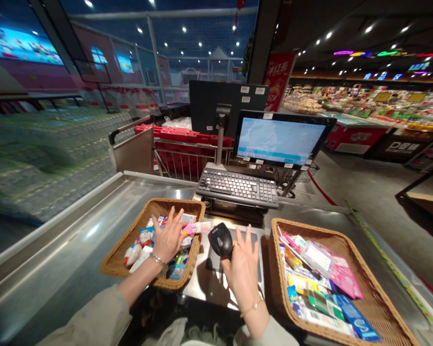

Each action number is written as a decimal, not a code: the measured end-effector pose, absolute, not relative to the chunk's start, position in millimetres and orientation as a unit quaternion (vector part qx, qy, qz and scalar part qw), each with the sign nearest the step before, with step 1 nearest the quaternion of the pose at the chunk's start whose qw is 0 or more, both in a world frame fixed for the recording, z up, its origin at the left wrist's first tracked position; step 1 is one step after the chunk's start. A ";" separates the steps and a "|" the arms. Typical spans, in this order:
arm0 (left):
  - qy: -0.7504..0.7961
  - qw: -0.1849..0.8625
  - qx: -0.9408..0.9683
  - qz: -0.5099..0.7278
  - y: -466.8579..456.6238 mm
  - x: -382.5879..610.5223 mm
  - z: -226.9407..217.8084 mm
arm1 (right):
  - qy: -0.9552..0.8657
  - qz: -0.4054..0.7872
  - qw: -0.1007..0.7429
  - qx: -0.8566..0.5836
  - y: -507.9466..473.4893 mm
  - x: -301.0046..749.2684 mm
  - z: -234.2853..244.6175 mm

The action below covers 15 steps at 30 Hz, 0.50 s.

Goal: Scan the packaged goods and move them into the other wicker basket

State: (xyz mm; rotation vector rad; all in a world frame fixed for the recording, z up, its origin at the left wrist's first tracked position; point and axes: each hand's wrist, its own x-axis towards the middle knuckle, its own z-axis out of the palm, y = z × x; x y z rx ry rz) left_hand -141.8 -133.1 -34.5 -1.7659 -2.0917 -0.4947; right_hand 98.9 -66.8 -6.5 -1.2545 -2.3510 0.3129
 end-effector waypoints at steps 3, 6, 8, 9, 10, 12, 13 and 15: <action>-0.738 0.189 -0.620 -0.187 -129.4 -139.0 -32.8 | -0.866 0.082 0.223 -0.439 -68.9 98.8 -2.0; -0.734 0.199 -0.620 -0.196 -124.1 -135.7 -30.0 | -0.873 0.059 0.226 -0.427 -71.1 99.2 1.7; -0.730 0.204 -0.620 -0.200 -119.8 -133.1 -27.7 | -0.875 0.051 0.226 -0.424 -73.0 99.2 4.3; -0.728 0.207 -0.621 -0.203 -117.5 -131.7 -26.5 | -0.876 0.048 0.225 -0.425 -74.1 99.1 5.6; -0.724 0.211 -0.623 -0.208 -115.1 -130.2 -25.5 | -0.876 0.046 0.226 -0.424 -75.2 98.9 7.0; -0.714 0.215 -0.628 -0.222 -110.5 -127.0 -24.0 | -0.875 0.043 0.232 -0.422 -77.1 98.7 9.4; -0.709 0.215 -0.631 -0.230 -108.3 -125.5 -23.4 | -0.874 0.042 0.237 -0.422 -77.8 98.7 10.4; -0.703 0.214 -0.635 -0.239 -104.3 -122.8 -22.7 | -0.873 0.040 0.244 -0.420 -78.8 99.1 11.8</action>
